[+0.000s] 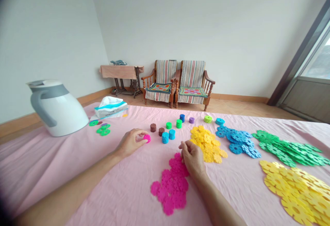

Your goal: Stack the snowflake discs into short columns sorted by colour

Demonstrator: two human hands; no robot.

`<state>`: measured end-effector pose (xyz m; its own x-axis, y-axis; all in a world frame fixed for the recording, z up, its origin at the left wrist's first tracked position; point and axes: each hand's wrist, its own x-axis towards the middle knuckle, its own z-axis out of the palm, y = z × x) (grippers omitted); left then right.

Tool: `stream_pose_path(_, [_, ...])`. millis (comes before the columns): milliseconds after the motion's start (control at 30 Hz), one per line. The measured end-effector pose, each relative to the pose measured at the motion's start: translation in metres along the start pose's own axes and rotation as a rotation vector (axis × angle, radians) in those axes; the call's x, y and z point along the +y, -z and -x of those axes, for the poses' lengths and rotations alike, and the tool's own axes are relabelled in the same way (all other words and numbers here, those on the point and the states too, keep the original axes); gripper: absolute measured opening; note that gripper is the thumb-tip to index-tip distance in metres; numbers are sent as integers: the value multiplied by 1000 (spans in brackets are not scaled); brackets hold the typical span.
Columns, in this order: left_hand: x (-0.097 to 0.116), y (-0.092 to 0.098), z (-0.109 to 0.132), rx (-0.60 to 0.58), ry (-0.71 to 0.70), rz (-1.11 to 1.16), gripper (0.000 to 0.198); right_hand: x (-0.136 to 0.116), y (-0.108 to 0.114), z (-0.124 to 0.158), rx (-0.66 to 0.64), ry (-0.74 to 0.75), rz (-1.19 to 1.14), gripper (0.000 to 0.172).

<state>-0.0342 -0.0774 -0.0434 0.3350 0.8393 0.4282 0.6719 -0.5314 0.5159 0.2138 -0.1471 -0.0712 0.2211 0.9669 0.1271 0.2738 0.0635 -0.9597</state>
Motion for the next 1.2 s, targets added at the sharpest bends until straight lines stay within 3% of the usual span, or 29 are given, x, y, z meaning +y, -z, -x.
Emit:
stream_pose_path(567, [-3, -4, 0, -7, -5, -13, 15, 2, 0, -1, 4, 2, -26, 39])
stream_pose_path(767, [7, 7, 1, 71, -8, 55, 21, 2, 0, -1, -1, -6, -24, 39])
stream_pose_path(800, [12, 11, 3, 12, -23, 92, 16, 1, 0, -1, -4, -4, -21, 39])
stream_pose_path(867, [26, 20, 9, -235, -69, 202, 12, 1, 0, -1, -7, -1, -19, 39])
stream_pose_path(933, [41, 25, 17, -543, -140, 297, 16, 0, 0, 0, -1, -3, -17, 39])
stream_pose_path(1000, [56, 26, 25, -708, -219, 310, 26, -1, 0, 0, 4, -11, -15, 40])
stream_pose_path(1100, [71, 21, 36, -778, -313, 224, 38, -1, 0, 0, 8, -13, -17, 39])
stream_pose_path(1200, [78, 14, 43, -736, -350, 140, 33, -1, 0, 0, 6, -9, -12, 39])
